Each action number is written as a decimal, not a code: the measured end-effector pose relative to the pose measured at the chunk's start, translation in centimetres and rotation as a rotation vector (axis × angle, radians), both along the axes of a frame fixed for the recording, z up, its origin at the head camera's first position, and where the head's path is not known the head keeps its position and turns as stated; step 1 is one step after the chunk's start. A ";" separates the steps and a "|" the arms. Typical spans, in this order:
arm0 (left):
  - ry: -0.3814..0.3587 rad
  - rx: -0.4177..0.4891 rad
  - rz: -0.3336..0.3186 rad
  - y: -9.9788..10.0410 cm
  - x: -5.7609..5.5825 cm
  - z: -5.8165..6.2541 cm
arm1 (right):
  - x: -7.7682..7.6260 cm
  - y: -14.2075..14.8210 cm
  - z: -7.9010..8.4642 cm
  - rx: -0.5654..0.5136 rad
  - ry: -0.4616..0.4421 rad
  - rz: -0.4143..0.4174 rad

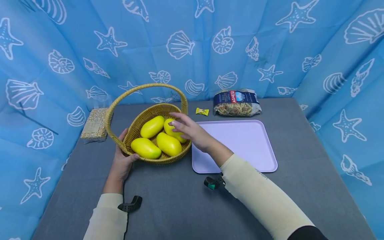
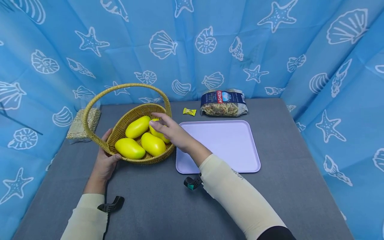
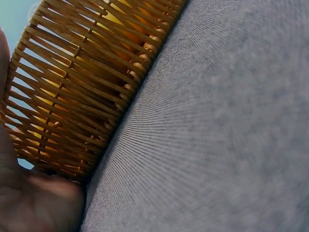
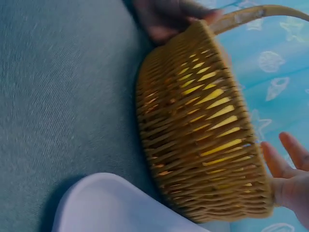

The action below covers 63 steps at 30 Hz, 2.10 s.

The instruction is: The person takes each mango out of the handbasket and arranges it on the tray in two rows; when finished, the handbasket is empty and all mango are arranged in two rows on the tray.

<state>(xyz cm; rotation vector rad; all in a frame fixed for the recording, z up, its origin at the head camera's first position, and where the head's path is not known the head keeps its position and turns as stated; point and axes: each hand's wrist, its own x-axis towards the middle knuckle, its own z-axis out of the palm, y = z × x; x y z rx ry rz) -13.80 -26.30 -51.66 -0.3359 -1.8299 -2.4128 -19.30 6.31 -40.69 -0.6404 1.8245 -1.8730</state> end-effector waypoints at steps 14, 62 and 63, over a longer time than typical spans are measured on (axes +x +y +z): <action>0.013 -0.013 -0.006 -0.1 0.0 0.1 | -0.4 -4.4 -0.9 0.688 0.411 0.156; -0.015 -0.015 0.012 -0.1 0.1 0.0 | 3.0 4.5 -1.6 0.151 0.360 -0.271; -0.014 -0.013 0.012 -0.1 0.1 0.0 | 3.0 4.9 -1.7 0.151 0.358 -0.285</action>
